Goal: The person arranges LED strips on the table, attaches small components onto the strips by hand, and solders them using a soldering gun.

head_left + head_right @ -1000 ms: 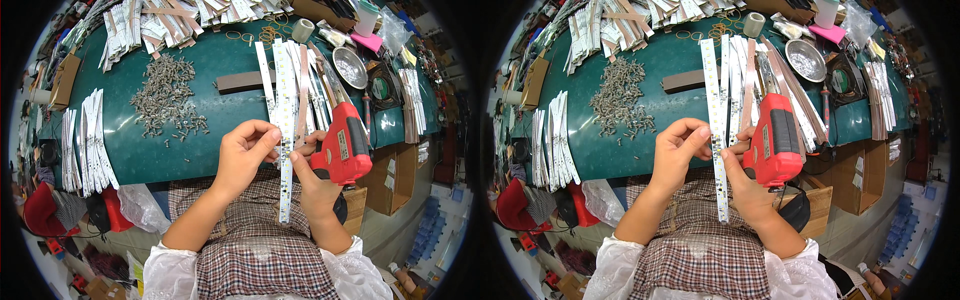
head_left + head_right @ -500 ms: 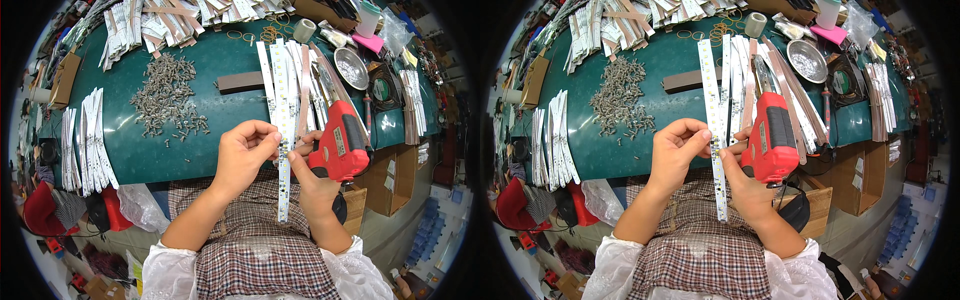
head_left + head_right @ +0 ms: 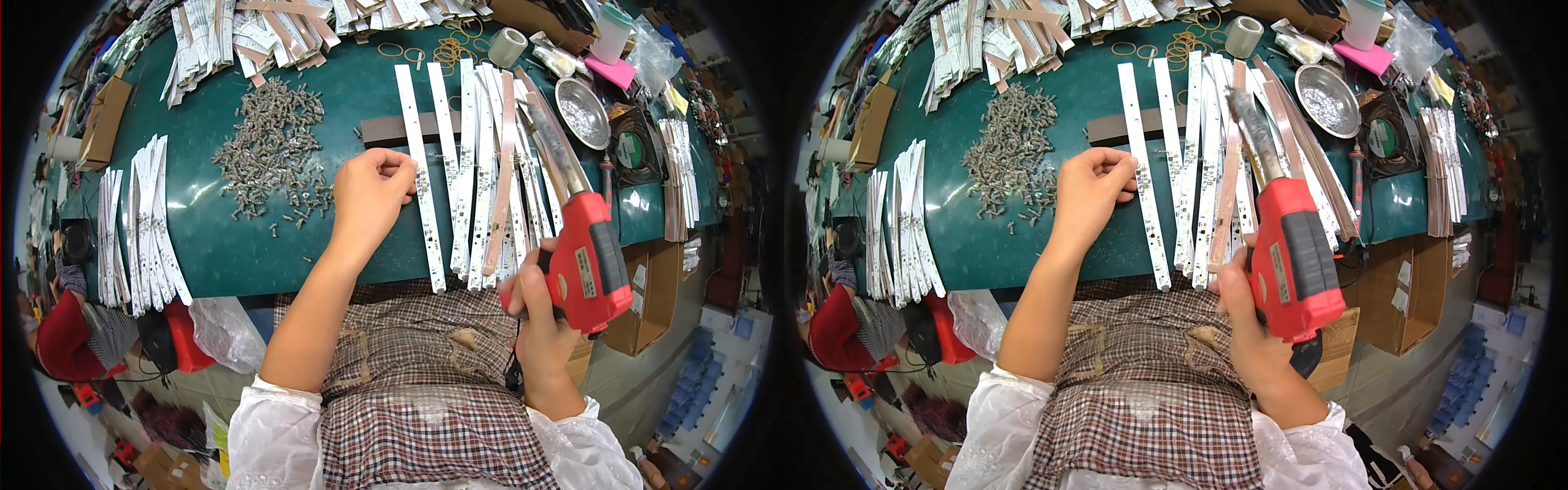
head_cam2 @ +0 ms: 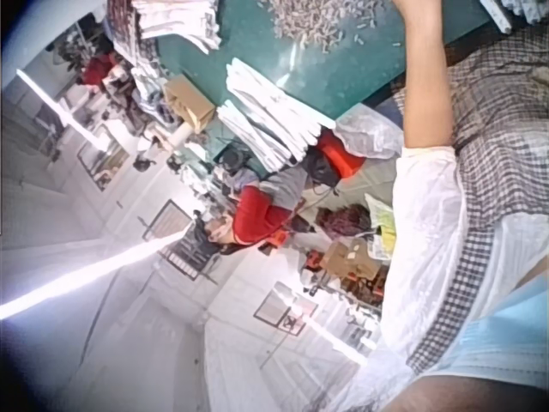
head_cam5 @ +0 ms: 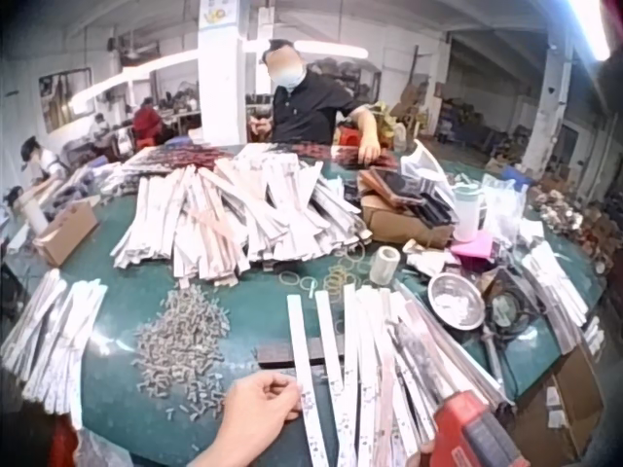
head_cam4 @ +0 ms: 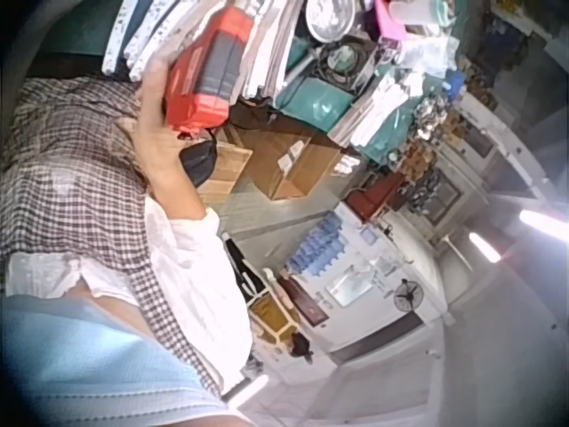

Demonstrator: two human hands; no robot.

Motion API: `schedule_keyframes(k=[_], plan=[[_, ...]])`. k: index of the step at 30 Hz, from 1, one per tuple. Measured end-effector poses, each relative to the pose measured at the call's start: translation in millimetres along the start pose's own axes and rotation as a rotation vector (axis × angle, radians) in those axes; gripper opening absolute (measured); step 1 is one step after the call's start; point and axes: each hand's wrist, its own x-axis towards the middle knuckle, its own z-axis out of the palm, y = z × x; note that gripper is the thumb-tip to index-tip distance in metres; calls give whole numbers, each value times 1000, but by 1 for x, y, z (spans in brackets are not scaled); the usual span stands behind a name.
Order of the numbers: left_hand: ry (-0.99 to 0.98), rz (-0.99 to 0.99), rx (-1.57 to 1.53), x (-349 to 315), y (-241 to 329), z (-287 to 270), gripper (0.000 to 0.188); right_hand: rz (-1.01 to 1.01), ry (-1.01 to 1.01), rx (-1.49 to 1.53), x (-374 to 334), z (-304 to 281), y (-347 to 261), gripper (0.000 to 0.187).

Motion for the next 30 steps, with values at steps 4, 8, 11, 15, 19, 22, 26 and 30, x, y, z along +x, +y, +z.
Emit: schedule_keyframes(k=[4, 8, 11, 15, 19, 22, 26, 30], plan=[[40, 82, 274, 3, -4, 3, 17, 33, -101, -88, -11, -15, 10, 35], [155, 267, 615, -4, 1, -1, 14, 38, -151, -203, -14, -24, 28, 34], [224, 419, 571, -4, 0, -3, 17, 28, -165, -212, -15, -24, 38, 31], [67, 412, 445, -3, -3, -7, 21, 93, -178, -269, -14, -16, 36, 22], [70, 411, 428, -3, -7, -7, 20, 167, -178, -258, -11, -11, 39, 17], [69, 403, 430, -2, -6, -6, 19, 168, -186, -262, -9, -9, 40, 15], [79, 400, 444, -3, -6, -7, 19, 182, -170, -255, -7, -6, 43, 14], [89, 406, 434, -2, -8, -6, 19, 171, -169, -264, -6, -5, 47, 15]])
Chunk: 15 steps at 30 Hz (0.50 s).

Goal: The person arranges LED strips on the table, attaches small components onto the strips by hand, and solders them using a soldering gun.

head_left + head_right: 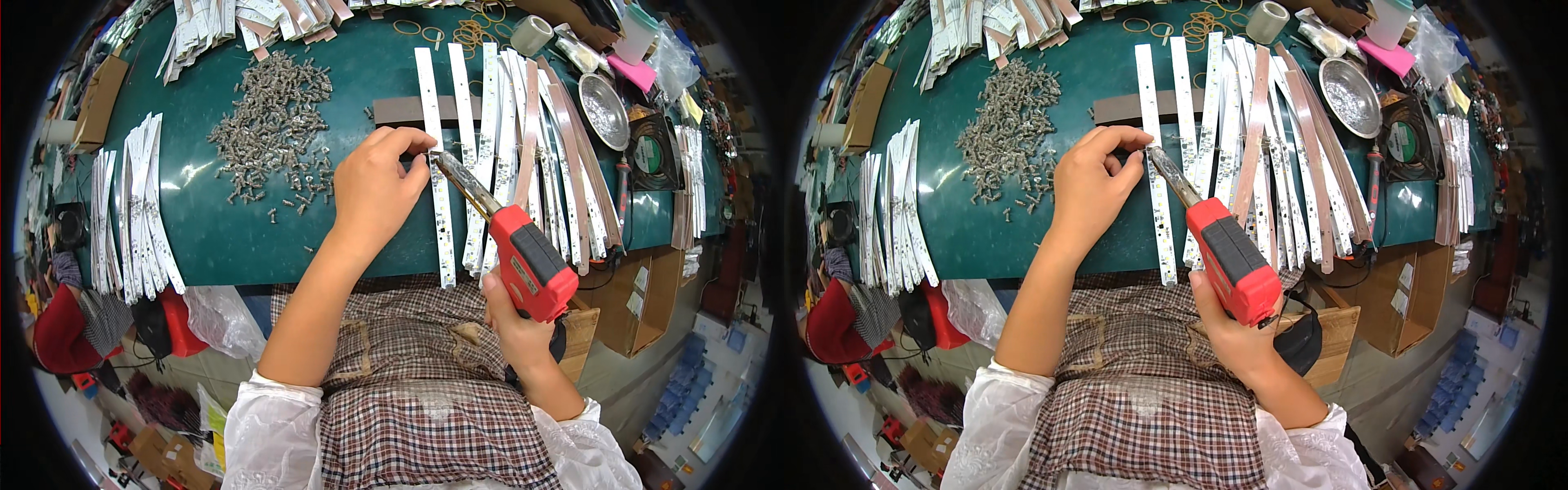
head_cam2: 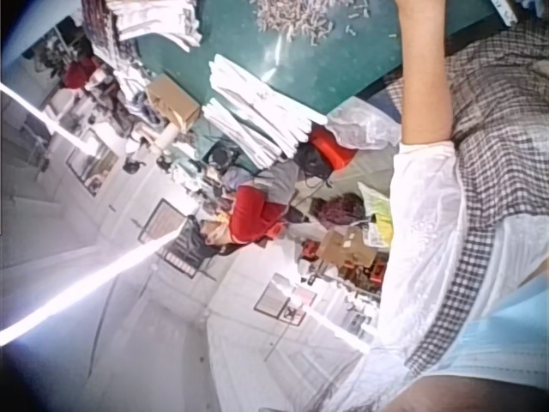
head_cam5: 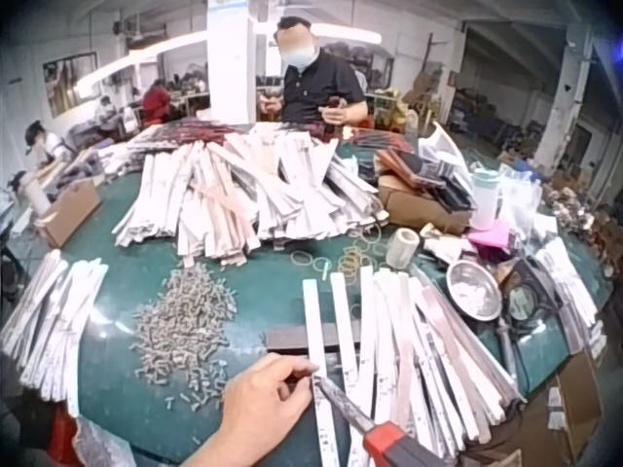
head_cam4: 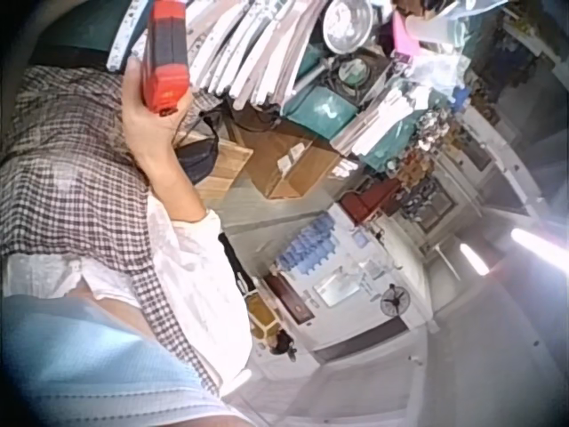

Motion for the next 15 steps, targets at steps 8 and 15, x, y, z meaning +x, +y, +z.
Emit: schedule_keyframes(k=[8, 15], plan=[[16, 4, -10, 0, -1, 1, 19, -49, 40, 58, 2, 5, -1, 16], [22, -2, -2, -1, 0, 1, 19, -24, 20, 12, 2, 5, 0, 18]])
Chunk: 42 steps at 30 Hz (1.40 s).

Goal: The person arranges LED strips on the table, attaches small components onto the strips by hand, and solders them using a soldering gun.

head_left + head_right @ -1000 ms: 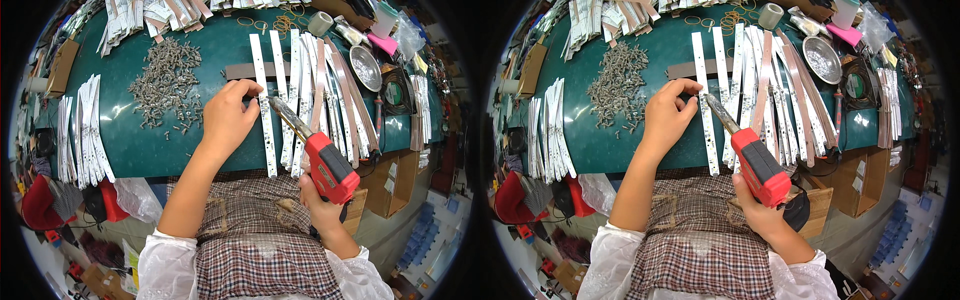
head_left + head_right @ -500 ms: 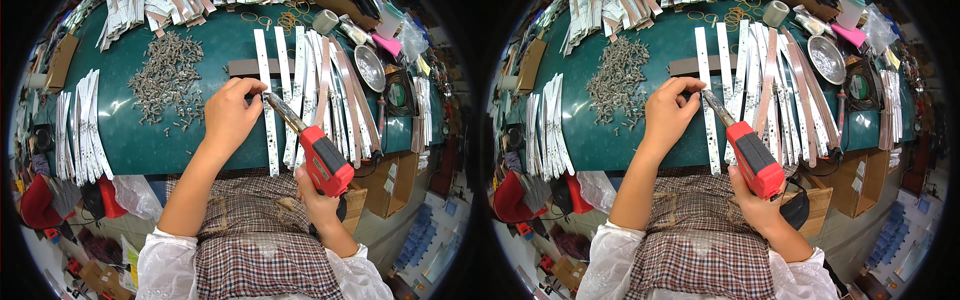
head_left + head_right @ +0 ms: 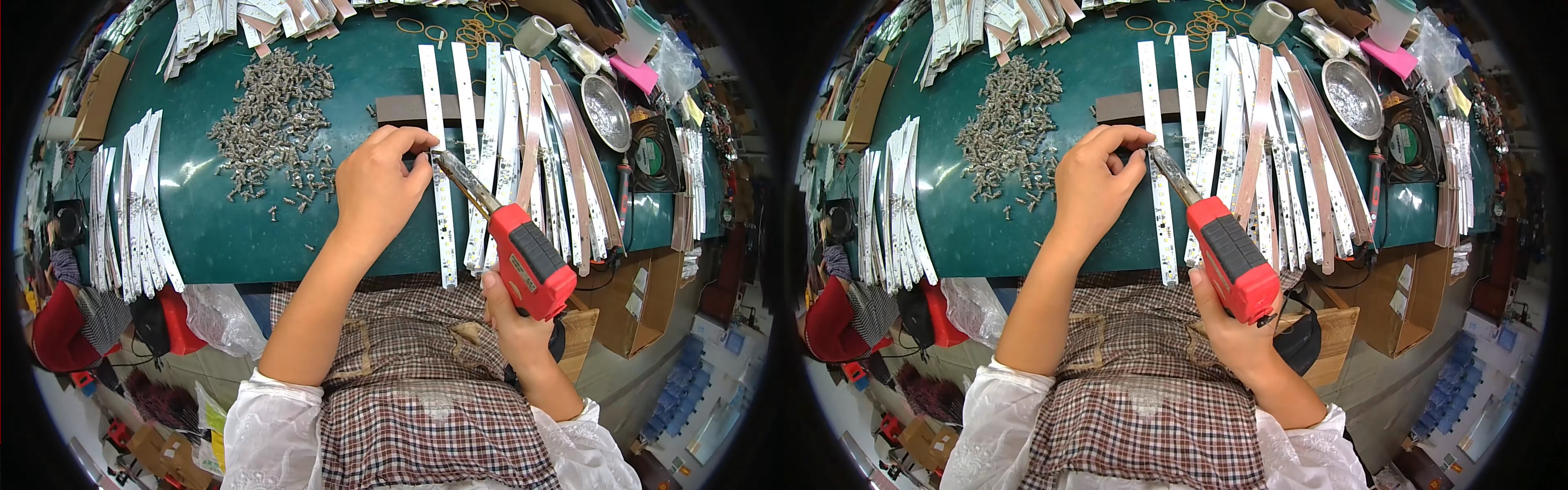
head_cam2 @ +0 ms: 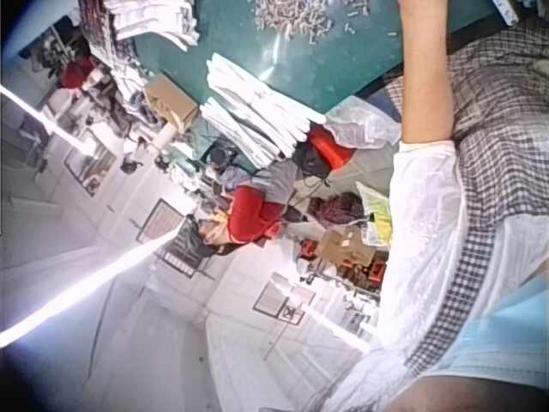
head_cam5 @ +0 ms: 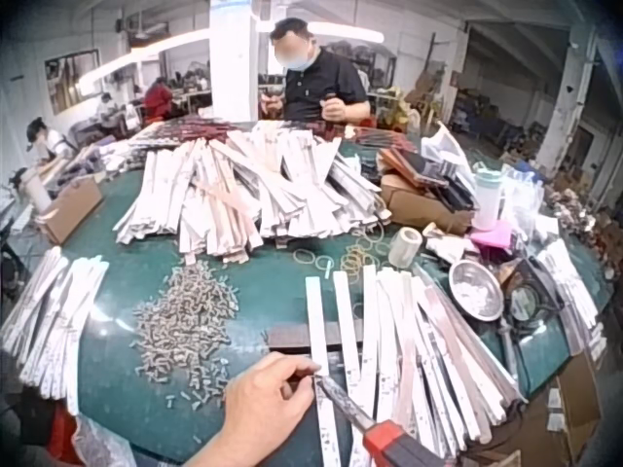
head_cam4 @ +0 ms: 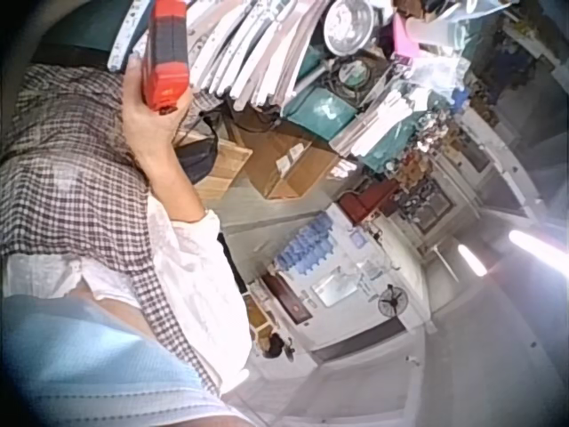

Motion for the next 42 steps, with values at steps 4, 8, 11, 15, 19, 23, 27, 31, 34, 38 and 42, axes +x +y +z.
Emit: schedule_keyframes(k=[4, 8, 11, 15, 19, 23, 27, 31, 34, 38, 42], plan=[[7, 3, -2, -1, -1, 1, 19, 21, -14, -23, -1, -1, 0, 18], [6, -2, -6, -1, 0, 1, 18, 50, -34, -49, -3, -5, 2, 18], [-5, -8, -5, 1, 2, 0, 18, 21, 32, -44, -10, -10, -1, 19], [0, -2, -4, 0, 2, 2, 18, -105, 141, -9, -13, -25, -26, 9], [-6, -41, -18, 0, 5, -2, 18, -334, 384, 105, 8, -58, -39, 17], [-98, -77, -42, 2, 14, -8, 23, -379, 632, -118, 42, -88, -33, 27], [-146, -45, -103, 2, 10, -5, 30, -449, 631, -671, 79, -103, -13, 47], [-125, -47, -127, 4, 10, 1, 32, -474, 522, -937, 104, -88, -8, 48], [-109, -36, -146, 2, 13, 5, 31, -402, 515, -1029, 114, -81, -3, 46], [-46, 4, -39, -6, 19, 2, 29, -425, 555, -1037, 116, -80, 0, 44], [0, 25, 60, -13, 17, -13, 22, -409, 558, -985, 116, -81, -3, 42]])
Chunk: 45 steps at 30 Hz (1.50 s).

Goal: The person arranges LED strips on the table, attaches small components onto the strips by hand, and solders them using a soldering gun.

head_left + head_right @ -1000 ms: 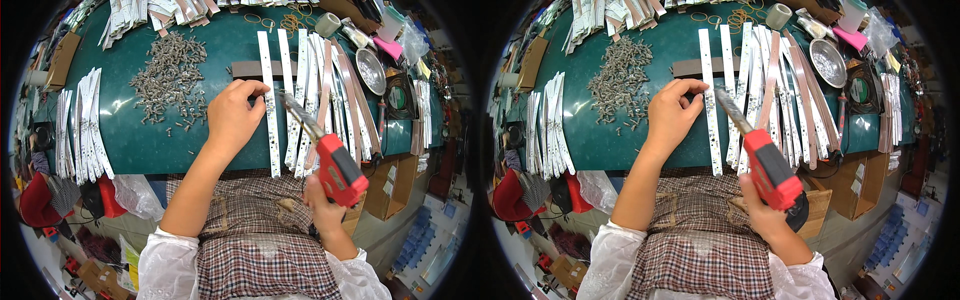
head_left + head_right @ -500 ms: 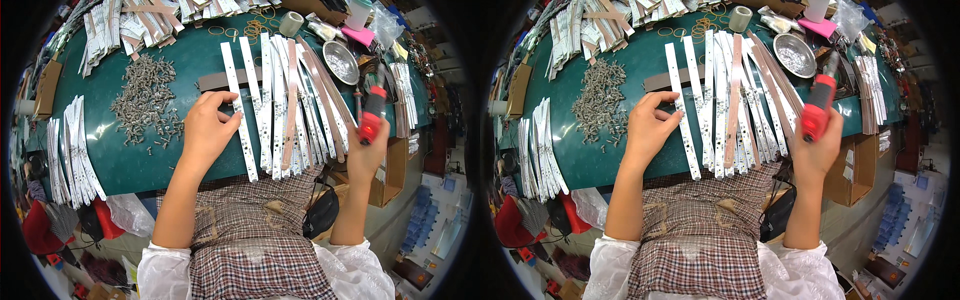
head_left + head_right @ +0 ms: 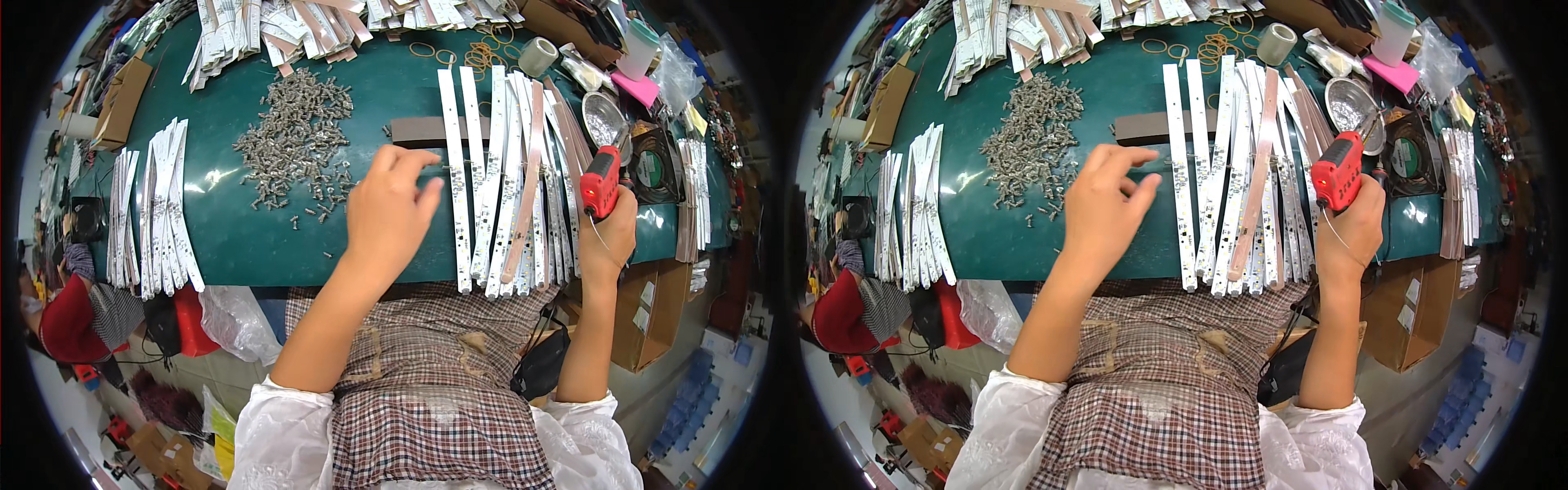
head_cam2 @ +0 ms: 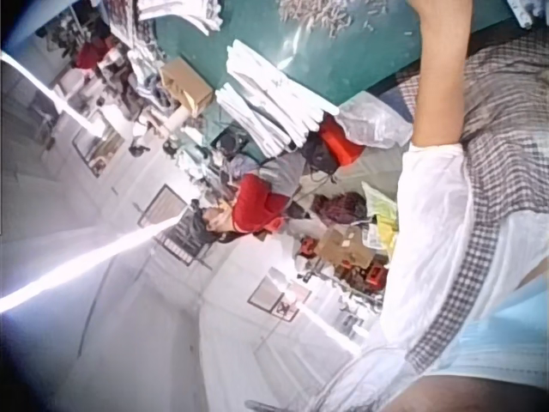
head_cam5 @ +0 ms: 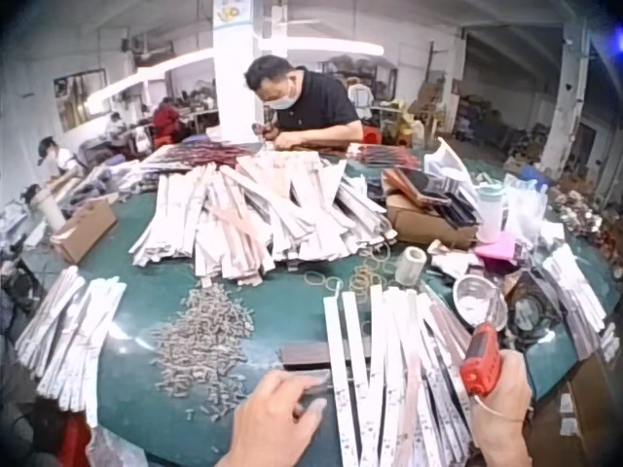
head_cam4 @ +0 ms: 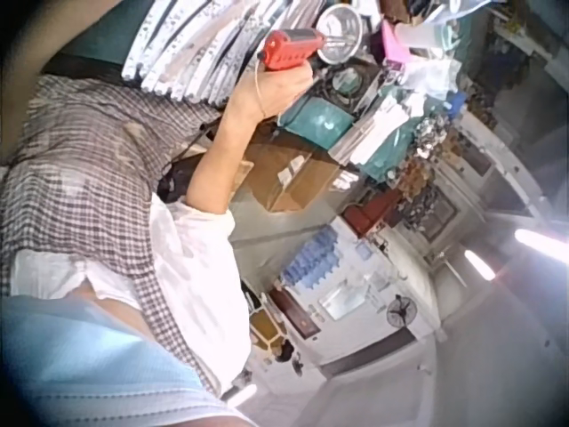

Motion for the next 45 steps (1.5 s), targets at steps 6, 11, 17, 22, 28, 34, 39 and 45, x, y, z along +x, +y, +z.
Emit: schedule_keyframes(k=[6, 11, 17, 22, 28, 34, 39, 45], plan=[[242, -60, 329, 12, -33, -50, 8, 15, -10, 85, 1, -1, 9, 43], [244, -115, 354, 12, -44, -77, 6, 58, 29, 350, 5, -16, 25, 42], [96, -32, 348, 14, -48, -68, 8, 334, 21, 761, -1, -51, 14, 42], [92, -40, 342, 15, -55, -65, 8, 146, 40, 952, -12, -74, 0, 50], [255, -130, 91, 17, -50, -66, 9, 106, 91, 876, -16, -90, -17, 44], [239, -281, -518, 14, -18, -73, 13, 179, 268, 702, -24, -101, -28, 31], [-251, -439, -1063, -7, 13, -47, 20, 90, 100, 834, -47, -104, -59, 40], [-374, -579, -1228, -21, 30, -25, 23, 216, -353, 953, -71, -93, -92, 48]])
